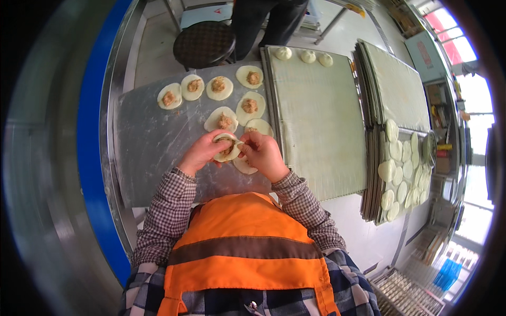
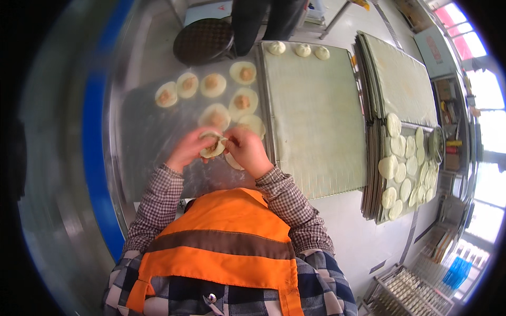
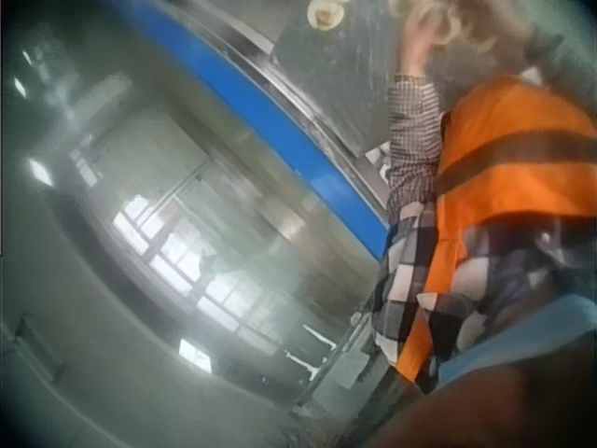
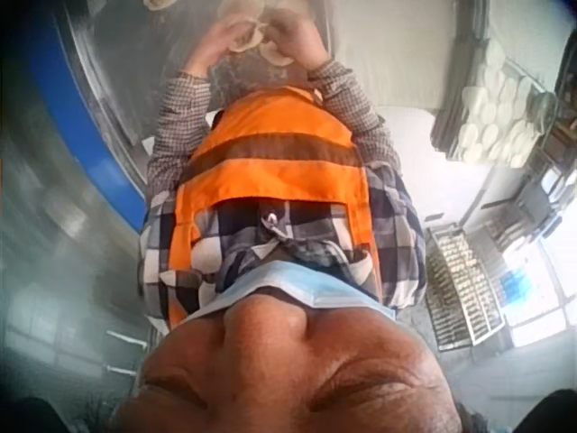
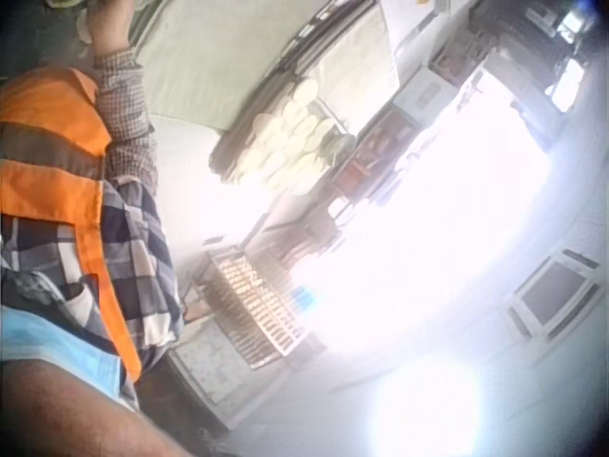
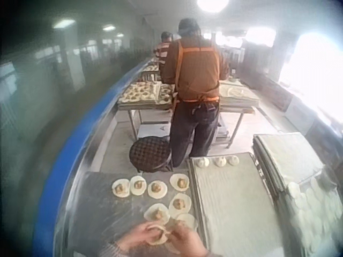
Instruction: The person places filling onto round dough discs, folds and pleats the edges to seal them into buns, and places the finished buns onto a tray. The person also moves trays of dough and buns on the worktable.
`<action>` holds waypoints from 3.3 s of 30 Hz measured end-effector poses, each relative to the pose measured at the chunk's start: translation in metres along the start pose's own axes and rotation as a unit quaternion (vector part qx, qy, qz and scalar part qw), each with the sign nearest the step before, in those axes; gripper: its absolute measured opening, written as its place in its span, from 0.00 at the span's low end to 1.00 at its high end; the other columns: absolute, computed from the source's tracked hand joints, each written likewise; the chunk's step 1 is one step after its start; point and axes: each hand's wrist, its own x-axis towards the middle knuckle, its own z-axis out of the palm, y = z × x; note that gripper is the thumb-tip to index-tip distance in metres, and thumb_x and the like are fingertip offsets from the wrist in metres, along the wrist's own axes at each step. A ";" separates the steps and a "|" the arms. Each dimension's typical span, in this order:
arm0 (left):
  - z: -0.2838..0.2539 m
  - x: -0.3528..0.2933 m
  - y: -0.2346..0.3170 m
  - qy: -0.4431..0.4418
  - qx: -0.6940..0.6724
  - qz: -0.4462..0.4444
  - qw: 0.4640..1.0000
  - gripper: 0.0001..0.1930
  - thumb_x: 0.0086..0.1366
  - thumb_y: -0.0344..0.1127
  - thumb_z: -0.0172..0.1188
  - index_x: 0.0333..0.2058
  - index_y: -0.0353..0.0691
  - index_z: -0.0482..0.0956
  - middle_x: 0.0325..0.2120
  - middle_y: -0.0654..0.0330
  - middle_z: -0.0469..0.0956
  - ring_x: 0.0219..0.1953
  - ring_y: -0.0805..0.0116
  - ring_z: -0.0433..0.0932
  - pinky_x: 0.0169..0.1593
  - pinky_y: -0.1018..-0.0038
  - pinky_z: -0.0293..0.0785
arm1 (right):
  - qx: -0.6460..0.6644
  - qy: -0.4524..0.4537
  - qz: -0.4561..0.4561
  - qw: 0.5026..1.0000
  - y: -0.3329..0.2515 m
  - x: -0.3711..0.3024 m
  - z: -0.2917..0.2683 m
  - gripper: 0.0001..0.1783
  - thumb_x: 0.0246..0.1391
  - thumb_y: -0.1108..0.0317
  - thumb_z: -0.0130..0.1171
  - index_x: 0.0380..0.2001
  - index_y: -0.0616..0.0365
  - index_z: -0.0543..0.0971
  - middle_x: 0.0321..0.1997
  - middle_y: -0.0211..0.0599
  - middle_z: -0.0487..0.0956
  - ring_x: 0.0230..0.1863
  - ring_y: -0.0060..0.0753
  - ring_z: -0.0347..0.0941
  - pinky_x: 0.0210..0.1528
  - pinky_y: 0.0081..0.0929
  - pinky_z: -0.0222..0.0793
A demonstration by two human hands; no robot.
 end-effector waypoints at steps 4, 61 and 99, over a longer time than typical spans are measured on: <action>-0.002 0.003 -0.009 0.005 0.165 0.099 0.981 0.15 0.63 0.31 0.56 0.49 0.40 0.77 0.28 0.64 0.79 0.23 0.78 0.74 0.21 0.81 0.68 | -0.184 0.018 -0.125 0.975 0.001 0.005 0.003 0.09 0.49 0.73 0.62 0.36 0.59 0.78 0.28 0.43 0.78 0.26 0.42 0.76 0.29 0.34 0.71; -0.021 -0.003 -0.069 0.006 -0.267 0.120 0.956 0.17 0.69 0.41 0.54 0.53 0.41 0.72 0.42 0.60 0.78 0.38 0.76 0.77 0.41 0.75 0.77 | -0.044 -0.032 0.039 0.998 0.019 0.020 0.033 0.06 0.49 0.76 0.60 0.33 0.62 0.79 0.27 0.46 0.79 0.26 0.44 0.76 0.28 0.32 0.71; 0.037 0.039 -0.020 -0.034 -0.090 0.065 0.993 0.25 0.71 0.59 0.45 0.46 0.41 0.75 0.35 0.67 0.75 0.31 0.82 0.73 0.27 0.83 0.69 | 0.100 0.036 0.012 0.994 0.029 -0.002 -0.026 0.07 0.49 0.75 0.62 0.33 0.62 0.77 0.25 0.42 0.79 0.26 0.41 0.76 0.30 0.31 0.72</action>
